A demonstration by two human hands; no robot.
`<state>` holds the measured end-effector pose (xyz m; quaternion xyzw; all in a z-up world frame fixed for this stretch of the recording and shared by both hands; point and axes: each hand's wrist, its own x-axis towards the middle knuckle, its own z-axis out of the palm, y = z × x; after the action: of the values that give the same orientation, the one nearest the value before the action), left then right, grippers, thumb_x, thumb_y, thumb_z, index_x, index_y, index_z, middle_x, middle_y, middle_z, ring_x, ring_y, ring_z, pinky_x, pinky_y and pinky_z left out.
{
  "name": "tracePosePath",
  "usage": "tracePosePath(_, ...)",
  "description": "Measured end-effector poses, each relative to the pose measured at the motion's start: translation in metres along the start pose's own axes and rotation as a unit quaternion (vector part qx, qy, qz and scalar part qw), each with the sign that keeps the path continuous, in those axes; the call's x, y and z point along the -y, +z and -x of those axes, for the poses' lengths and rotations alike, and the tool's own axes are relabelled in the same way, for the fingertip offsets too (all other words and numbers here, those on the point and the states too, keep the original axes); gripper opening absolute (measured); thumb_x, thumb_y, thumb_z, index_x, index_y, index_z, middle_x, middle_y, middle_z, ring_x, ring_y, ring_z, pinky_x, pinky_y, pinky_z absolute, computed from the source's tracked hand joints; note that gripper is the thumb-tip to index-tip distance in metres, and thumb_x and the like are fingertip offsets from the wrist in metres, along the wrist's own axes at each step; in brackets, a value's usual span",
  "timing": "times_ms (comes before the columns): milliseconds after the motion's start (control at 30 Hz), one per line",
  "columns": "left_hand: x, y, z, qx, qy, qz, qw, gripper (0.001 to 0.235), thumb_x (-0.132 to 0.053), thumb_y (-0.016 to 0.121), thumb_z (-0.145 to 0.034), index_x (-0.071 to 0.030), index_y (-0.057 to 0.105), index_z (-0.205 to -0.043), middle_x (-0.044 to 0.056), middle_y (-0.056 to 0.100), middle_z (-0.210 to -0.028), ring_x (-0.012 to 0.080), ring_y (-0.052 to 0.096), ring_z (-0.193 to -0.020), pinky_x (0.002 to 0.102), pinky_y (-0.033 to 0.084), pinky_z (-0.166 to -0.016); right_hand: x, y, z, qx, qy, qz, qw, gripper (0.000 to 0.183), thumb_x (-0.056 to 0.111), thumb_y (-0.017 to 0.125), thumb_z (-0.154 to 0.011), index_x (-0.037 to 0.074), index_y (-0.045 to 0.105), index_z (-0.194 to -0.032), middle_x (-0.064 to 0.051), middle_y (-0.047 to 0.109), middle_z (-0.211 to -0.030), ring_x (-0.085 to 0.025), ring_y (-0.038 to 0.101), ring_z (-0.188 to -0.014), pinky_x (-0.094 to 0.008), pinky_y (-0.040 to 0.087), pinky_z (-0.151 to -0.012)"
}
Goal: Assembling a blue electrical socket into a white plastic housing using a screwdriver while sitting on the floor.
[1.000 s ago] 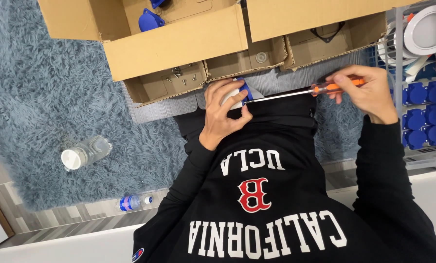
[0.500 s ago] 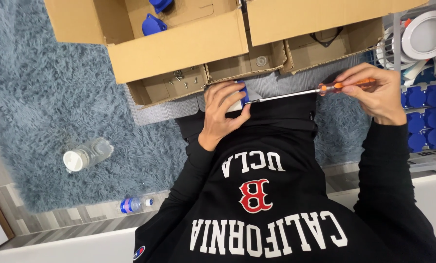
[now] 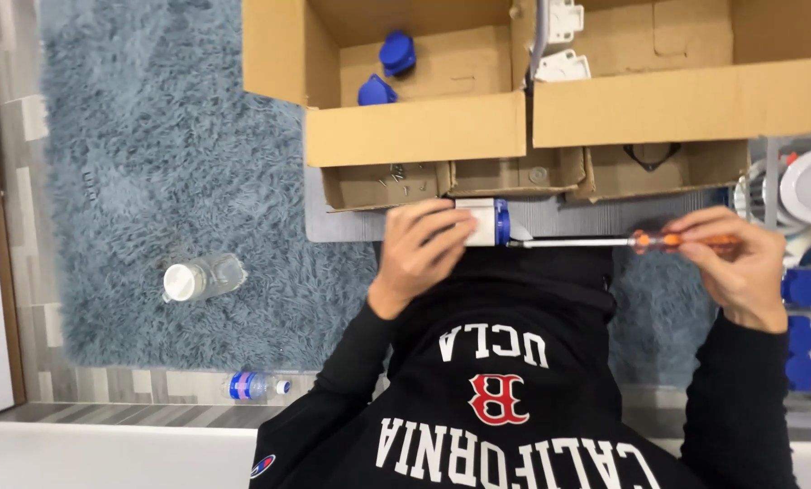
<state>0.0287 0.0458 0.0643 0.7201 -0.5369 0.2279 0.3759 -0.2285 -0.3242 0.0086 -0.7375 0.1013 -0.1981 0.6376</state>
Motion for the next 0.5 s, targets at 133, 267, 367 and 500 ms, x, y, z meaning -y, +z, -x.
tracePosePath(133, 0.022, -0.033, 0.0, -0.026, -0.029, -0.046, 0.998, 0.022, -0.007, 0.086, -0.098, -0.017, 0.081, -0.117, -0.001, 0.08, -0.119, 0.026, 0.071, -0.115, 0.039, 0.049, -0.097, 0.048, 0.028, -0.01, 0.048, 0.015, 0.067, 0.996, 0.014, -0.009, 0.075, -0.095, -0.003, 0.073, -0.107, -0.026, 0.074, -0.124, -0.034, 0.077, -0.115, -0.038, 0.068, -0.106)
tracePosePath(267, 0.035, -0.054, -0.011, -0.068, -0.052, -0.125, 0.988, 0.019, -0.008, 0.095, -0.094, -0.016, 0.079, -0.1, -0.003, 0.077, -0.104, 0.0252, 0.071, -0.104, 0.038, 0.048, -0.091, 0.075, 0.065, -0.02, 0.145, 0.031, 0.145, 0.978, 0.014, 0.006, 0.08, -0.089, 0.005, 0.084, -0.102, -0.015, 0.08, -0.123, -0.022, 0.08, -0.107, -0.03, 0.069, -0.096)
tracePosePath(367, 0.034, -0.056, -0.014, -0.082, -0.055, -0.13, 0.987, 0.027, -0.018, 0.103, -0.087, -0.015, 0.076, -0.091, -0.002, 0.076, -0.093, 0.0242, 0.069, -0.098, 0.037, 0.048, -0.089, 0.067, 0.091, -0.019, 0.2, 0.007, 0.15, 0.968, 0.02, 0.013, 0.081, -0.089, 0.009, 0.086, -0.108, -0.012, 0.082, -0.125, -0.021, 0.081, -0.11, -0.031, 0.068, -0.102)
tracePosePath(500, 0.001, -0.026, -0.006, -0.087, -0.039, -0.002, 0.995, 0.014, -0.023, 0.095, -0.086, -0.019, 0.081, -0.089, -0.001, 0.08, -0.094, 0.0255, 0.075, -0.091, 0.037, 0.059, -0.084, 0.052, 0.132, -0.016, 0.225, -0.027, 0.128, 0.966, 0.027, 0.014, 0.09, -0.085, 0.011, 0.088, -0.111, -0.014, 0.087, -0.113, -0.037, 0.085, -0.1, -0.049, 0.067, -0.082)
